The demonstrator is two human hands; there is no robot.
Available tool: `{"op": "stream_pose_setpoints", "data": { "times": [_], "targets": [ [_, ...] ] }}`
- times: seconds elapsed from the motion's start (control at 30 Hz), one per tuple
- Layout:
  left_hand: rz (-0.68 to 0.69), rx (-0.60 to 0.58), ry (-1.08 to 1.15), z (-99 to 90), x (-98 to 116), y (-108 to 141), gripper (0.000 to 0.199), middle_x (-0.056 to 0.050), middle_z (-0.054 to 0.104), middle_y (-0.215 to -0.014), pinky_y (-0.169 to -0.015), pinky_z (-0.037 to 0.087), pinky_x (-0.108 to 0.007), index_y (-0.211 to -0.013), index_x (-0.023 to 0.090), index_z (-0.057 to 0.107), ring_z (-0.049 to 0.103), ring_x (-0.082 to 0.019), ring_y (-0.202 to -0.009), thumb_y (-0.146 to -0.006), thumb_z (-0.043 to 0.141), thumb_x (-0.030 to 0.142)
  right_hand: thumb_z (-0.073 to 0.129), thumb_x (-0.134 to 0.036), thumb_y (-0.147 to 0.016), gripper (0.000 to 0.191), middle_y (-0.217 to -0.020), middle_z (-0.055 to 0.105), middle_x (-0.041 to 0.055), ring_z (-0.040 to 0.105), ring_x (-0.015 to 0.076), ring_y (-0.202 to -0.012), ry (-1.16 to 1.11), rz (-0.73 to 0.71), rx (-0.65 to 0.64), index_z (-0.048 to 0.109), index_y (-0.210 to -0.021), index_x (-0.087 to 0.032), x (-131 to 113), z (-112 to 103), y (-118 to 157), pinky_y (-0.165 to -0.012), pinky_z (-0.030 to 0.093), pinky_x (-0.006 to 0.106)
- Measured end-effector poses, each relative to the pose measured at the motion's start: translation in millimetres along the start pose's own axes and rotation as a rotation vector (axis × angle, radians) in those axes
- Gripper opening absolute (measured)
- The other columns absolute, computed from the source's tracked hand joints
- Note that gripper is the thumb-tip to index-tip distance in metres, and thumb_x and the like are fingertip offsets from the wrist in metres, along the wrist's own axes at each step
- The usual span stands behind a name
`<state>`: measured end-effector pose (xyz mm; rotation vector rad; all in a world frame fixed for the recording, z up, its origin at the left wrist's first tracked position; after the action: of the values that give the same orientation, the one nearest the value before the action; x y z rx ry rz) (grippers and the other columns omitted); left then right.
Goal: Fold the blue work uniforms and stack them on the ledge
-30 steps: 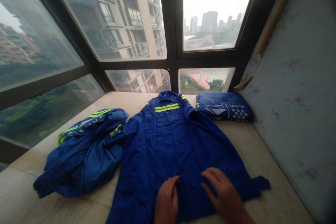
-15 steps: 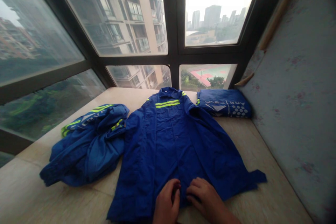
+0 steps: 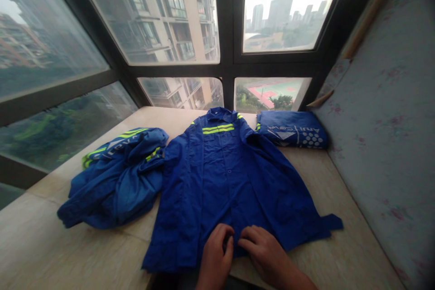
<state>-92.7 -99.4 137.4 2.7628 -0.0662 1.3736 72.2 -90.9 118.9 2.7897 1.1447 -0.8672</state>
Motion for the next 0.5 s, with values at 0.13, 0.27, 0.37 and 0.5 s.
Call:
{"op": "stream_pose_setpoints", "data": {
  "times": [0.13,0.27,0.37,0.5],
  "targets": [
    [0.015,0.01,-0.002,2.1,-1.8,-1.0,0.019,-0.005,0.068,-0.091,-0.08,0.051,-0.031,-0.091,0.021,0.063,0.065,-0.02,-0.087,-0.091,0.044,0.018,0.063,-0.009,-0.081,0.023,-0.094,0.066,0.0022,0.058,0.0199,-0.084,0.06,0.004,0.084,0.065,-0.099,-0.023,0.8,12.4,-1.7,-0.073,0.042,0.03],
    [0.026,0.025,0.017,1.3,-2.3,0.8,0.021,-0.005,0.067,-0.091,-0.081,0.051,-0.032,-0.092,0.021,0.063,0.065,-0.02,-0.088,-0.092,0.043,0.017,0.062,-0.011,-0.084,0.014,-0.086,0.066,0.0013,0.06,0.0196,-0.079,0.002,0.102,0.112,0.066,-0.09,-0.023,4.3,17.4,-3.0,-0.07,0.042,0.029],
    [0.029,0.016,0.016,1.2,-0.9,3.2,0.015,-0.006,0.066,-0.09,-0.075,0.052,-0.03,-0.091,0.02,0.062,0.065,-0.019,-0.085,-0.091,0.047,0.019,0.054,-0.013,-0.092,0.018,-0.087,0.069,0.001,0.064,0.0175,-0.081,-0.195,0.218,0.117,0.068,-0.094,-0.023,7.9,12.3,-3.4,-0.073,0.044,0.027],
    [0.039,0.034,-0.052,3.0,3.0,5.6,0.007,-0.006,0.067,-0.091,-0.073,0.052,-0.031,-0.091,0.019,0.063,0.064,-0.021,-0.085,-0.087,0.061,0.025,0.052,-0.017,-0.094,0.019,-0.09,0.072,0.0025,0.068,0.0175,-0.084,-0.395,0.313,0.142,0.07,-0.094,-0.022,8.9,3.9,-6.6,-0.076,0.046,0.027]
  ]
}}
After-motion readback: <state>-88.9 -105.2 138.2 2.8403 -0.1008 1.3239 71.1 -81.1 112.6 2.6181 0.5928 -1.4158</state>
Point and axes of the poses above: each hand's wrist, its own y-axis away from the middle knuckle, its own z-axis out of the palm, x = y × z, the point moved 3 cm from there along -y, towards the middle knuckle
